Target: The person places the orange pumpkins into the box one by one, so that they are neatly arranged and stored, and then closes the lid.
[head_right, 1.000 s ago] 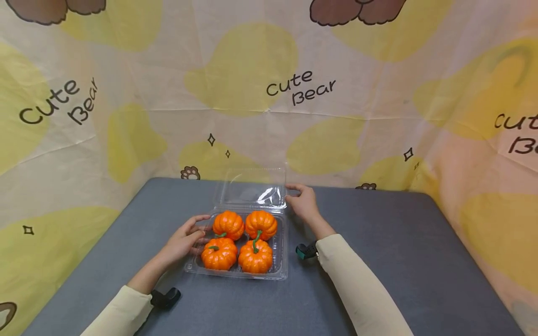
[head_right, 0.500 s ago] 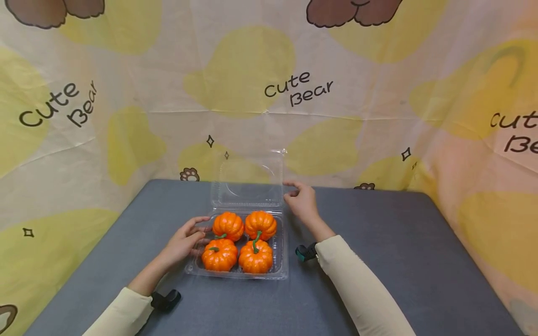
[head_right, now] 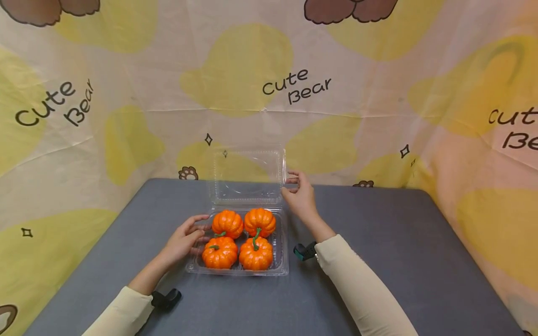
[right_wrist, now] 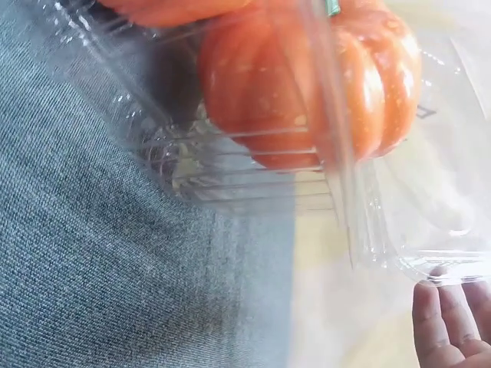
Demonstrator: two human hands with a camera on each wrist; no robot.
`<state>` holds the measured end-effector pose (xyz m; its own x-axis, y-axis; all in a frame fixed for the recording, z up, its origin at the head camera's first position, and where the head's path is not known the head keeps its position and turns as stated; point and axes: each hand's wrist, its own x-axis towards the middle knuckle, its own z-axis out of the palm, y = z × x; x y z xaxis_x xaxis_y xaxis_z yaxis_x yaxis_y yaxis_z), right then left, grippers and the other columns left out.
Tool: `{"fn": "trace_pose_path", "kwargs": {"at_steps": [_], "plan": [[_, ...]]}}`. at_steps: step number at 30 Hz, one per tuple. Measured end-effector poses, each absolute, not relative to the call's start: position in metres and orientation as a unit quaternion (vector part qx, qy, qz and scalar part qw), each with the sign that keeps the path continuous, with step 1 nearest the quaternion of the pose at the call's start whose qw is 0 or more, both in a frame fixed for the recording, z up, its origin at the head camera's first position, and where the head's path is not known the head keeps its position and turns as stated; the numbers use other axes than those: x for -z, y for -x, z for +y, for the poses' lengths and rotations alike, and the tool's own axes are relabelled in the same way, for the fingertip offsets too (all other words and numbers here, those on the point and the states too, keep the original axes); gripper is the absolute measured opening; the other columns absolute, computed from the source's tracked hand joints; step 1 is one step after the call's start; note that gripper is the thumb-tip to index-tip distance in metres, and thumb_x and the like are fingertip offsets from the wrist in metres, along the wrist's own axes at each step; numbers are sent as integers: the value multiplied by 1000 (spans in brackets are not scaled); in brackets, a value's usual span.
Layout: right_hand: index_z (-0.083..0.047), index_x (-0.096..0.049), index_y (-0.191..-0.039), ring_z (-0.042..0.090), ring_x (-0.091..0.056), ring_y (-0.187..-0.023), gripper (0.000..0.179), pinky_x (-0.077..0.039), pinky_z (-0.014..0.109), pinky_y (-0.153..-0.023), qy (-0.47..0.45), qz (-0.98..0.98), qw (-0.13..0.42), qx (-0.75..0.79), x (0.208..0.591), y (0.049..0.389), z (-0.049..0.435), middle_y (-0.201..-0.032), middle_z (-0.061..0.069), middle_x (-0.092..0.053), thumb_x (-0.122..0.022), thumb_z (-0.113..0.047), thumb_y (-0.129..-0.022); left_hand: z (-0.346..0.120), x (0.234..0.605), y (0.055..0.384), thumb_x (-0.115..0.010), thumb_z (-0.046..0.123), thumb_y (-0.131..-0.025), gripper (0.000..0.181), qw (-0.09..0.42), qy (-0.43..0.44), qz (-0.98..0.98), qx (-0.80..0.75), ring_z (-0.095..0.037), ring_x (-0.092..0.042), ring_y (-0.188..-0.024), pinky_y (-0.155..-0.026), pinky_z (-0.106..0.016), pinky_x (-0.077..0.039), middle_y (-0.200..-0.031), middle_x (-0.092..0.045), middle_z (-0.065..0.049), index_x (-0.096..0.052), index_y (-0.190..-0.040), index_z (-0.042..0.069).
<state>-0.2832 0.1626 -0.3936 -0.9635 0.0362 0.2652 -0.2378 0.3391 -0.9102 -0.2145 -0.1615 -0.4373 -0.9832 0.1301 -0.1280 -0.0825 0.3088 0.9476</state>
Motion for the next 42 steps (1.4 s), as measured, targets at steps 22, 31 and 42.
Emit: {"fn": "trace_pose_path", "kwargs": {"at_steps": [22, 31, 42], "plan": [[-11, -54, -131, 36, -61, -102, 46, -52, 51, -85, -125, -830, 130, -528, 386, 258, 168, -120, 21, -58, -65, -11, -87, -162, 438, 212, -46, 6, -95, 44, 84, -35, 805, -586, -32, -66, -103, -66, -37, -58, -132, -54, -27, -44, -139, 10], [-5, -59, -122, 30, -62, -101, 30, -50, 32, -79, -157, -830, 131, -520, 386, 243, 177, -113, 18, -64, -58, -16, -95, -163, 434, 207, -48, 6, -96, 48, 73, -36, 809, -582, -31, -65, -102, -69, -38, -59, -133, -52, -28, -36, -143, 9], [0, -63, -117, 33, -62, -110, 37, -54, 41, -88, -167, -830, 106, -521, 385, 224, 186, -116, 19, -67, -36, -23, -105, -172, 424, 198, -43, 15, -101, 42, 64, -36, 817, -572, -35, -64, -105, -71, -39, -57, -136, -53, -26, -39, -142, 9]]}}
